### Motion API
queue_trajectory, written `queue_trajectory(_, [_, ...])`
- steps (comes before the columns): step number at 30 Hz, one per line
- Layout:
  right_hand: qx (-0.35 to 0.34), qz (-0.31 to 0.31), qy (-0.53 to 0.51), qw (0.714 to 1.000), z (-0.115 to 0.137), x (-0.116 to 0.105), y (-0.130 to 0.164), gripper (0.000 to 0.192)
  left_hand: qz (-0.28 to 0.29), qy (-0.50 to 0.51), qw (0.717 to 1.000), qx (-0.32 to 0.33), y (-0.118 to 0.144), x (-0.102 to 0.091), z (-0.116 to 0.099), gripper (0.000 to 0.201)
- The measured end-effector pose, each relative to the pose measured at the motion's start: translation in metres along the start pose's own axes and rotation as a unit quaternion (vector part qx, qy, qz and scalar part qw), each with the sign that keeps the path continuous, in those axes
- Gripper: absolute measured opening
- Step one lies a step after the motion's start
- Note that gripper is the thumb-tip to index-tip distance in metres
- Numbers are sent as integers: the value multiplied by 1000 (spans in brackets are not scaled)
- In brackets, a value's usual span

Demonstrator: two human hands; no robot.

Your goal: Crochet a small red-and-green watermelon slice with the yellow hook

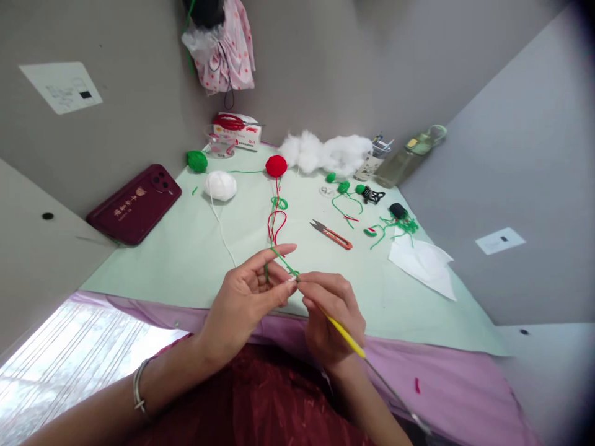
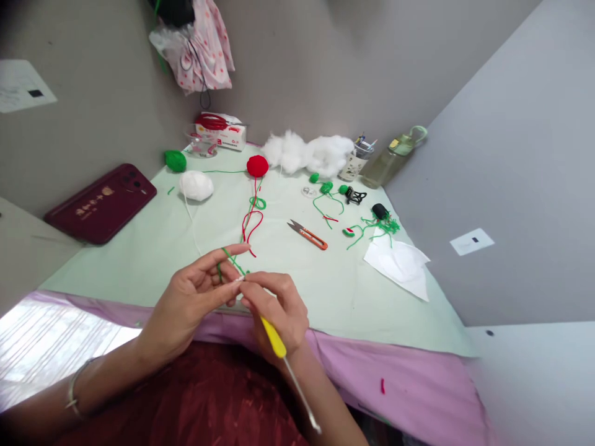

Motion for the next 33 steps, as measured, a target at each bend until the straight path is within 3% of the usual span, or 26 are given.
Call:
queue_trajectory(3, [30, -51, 16, 998, 0, 3, 2, 28, 20, 17, 999, -24, 2, 1, 6, 53])
queue_trajectory(5, [104, -53, -27, 993, -3, 4, 0, 28, 33, 0, 999, -20, 2, 0, 5, 51])
queue_trajectory(8, [242, -15, -142, 960, -12, 3, -6, 20, 25, -78, 996, 43, -2, -5, -3, 36])
queue_trajectory(11, [304, -6, -227, 925, -22, 2, -12, 15, 20, -151, 983, 106, -9, -9, -12, 35])
queue_trajectory(13, [324, -2, -245, 914, -27, 2, -13, 14, 61, -159, 982, 85, -12, -8, -12, 43])
queue_trajectory(17, [342, -3, -243, 908, -32, 3, -12, 14, 160, -98, 982, -19, -14, 0, -3, 67])
queue_trajectory(21, [353, 6, -254, 900, -32, 3, -13, 16, 164, -46, 984, -51, -16, 6, -1, 67])
queue_trajectory(27, [401, 17, -309, 862, -33, 3, -19, 22, 120, -122, 984, 40, -19, -6, -17, 41])
queue_trajectory(33, [432, 97, -335, 832, -35, -2, -17, 21, 108, -217, 955, 168, -22, -13, -30, 15])
Point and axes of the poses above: each hand's wrist, its own y-axis away from the middle knuckle, its own x-axis out of the palm, z = x × y, the point moved 3 cm from there along -y, towards the middle knuckle, and after that the axes turned 12 degrees about -z, right-handed, at the moved point
